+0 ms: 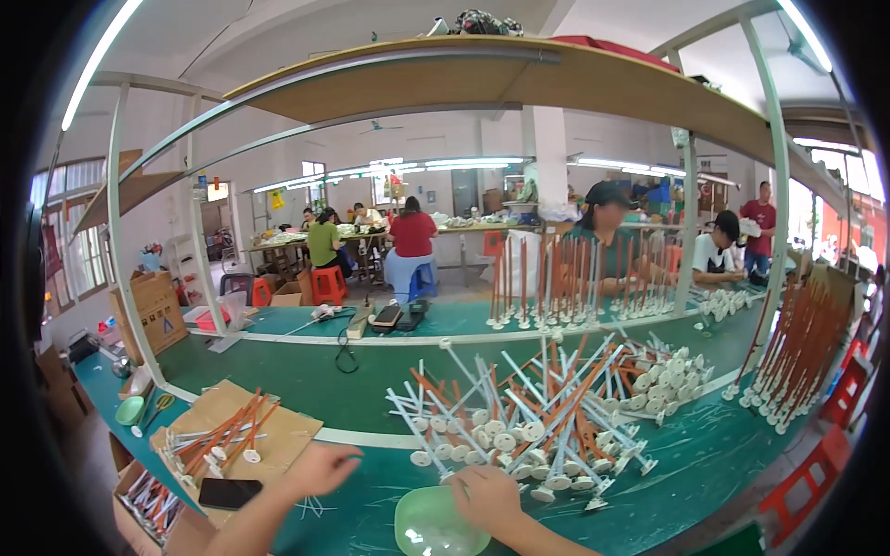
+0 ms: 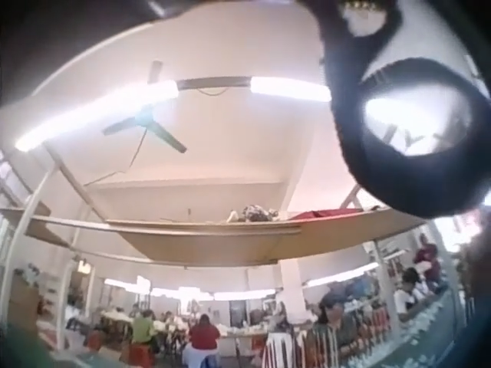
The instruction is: Assembling small light or sparkler components onto circular bases at a production workstation.
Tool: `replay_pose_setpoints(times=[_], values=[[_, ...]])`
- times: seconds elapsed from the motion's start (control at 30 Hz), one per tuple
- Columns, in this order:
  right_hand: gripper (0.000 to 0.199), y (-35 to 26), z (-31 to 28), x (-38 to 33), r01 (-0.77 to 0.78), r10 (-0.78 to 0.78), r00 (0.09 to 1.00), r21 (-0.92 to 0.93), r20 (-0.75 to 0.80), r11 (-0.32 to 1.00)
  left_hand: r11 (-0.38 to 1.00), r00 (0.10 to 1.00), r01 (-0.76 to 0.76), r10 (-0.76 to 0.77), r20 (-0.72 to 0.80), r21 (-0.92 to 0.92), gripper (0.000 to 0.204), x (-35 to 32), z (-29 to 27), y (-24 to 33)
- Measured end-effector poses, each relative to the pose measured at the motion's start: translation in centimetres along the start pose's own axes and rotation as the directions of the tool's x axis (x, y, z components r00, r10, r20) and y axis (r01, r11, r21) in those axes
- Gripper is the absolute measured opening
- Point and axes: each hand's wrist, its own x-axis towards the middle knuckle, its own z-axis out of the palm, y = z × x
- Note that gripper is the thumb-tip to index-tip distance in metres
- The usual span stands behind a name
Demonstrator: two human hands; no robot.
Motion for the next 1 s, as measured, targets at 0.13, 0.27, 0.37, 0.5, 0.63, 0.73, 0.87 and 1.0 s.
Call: replay_pose_setpoints(times=[0.13,0.27,0.37,0.5,0.63,0.73,0.87,1.0], values=[[0.007,0.7,0.6,-0.5,-0.074,0.074,0.997,0.026,-0.03,0.997,0.977,0.956,-0.146,0.179,0.232,-0.154,0.039,5.7,6.5,5.1],[0.01,0.6,1.9,-0.7,0.003,-0.004,1.0,0.098,0.008,0.995,0.994,0.894,-0.088,0.05,0.444,0.064,0.046,7.4,8.3,6.4],[0.011,0.0,2.1,-0.6,-0.085,0.086,0.996,0.035,-0.015,0.996,0.981,0.906,-0.121,0.046,0.422,0.152,0.044,7.1,7.6,7.9],[0.013,0.2,1.4,-0.5,-0.089,0.089,0.996,0.062,0.006,0.994,0.994,0.949,-0.098,0.11,0.295,-0.056,0.03,7.1,9.1,7.4],[0.019,0.8,1.4,-0.9,-0.113,0.111,0.994,0.092,0.022,0.989,0.964,0.988,-0.086,0.116,0.104,-0.252,0.024,6.7,10.4,7.0],[0.022,1.2,1.4,-1.0,-0.098,0.09,0.994,0.158,0.057,0.983,0.817,0.998,-0.046,0.007,-0.07,-0.574,0.029,6.4,11.8,6.6],[0.025,0.7,3.4,-1.3,-0.009,-0.001,1.0,0.367,0.027,0.93,0.903,0.984,-0.091,0.016,-0.177,-0.421,0.028,3.4,10.8,5.8],[0.024,-0.7,2.0,-0.2,-0.035,-0.006,0.996,0.425,0.094,0.905,0.911,0.955,-0.275,0.297,0.027,-0.306,0.04,2.1,9.6,3.8]])
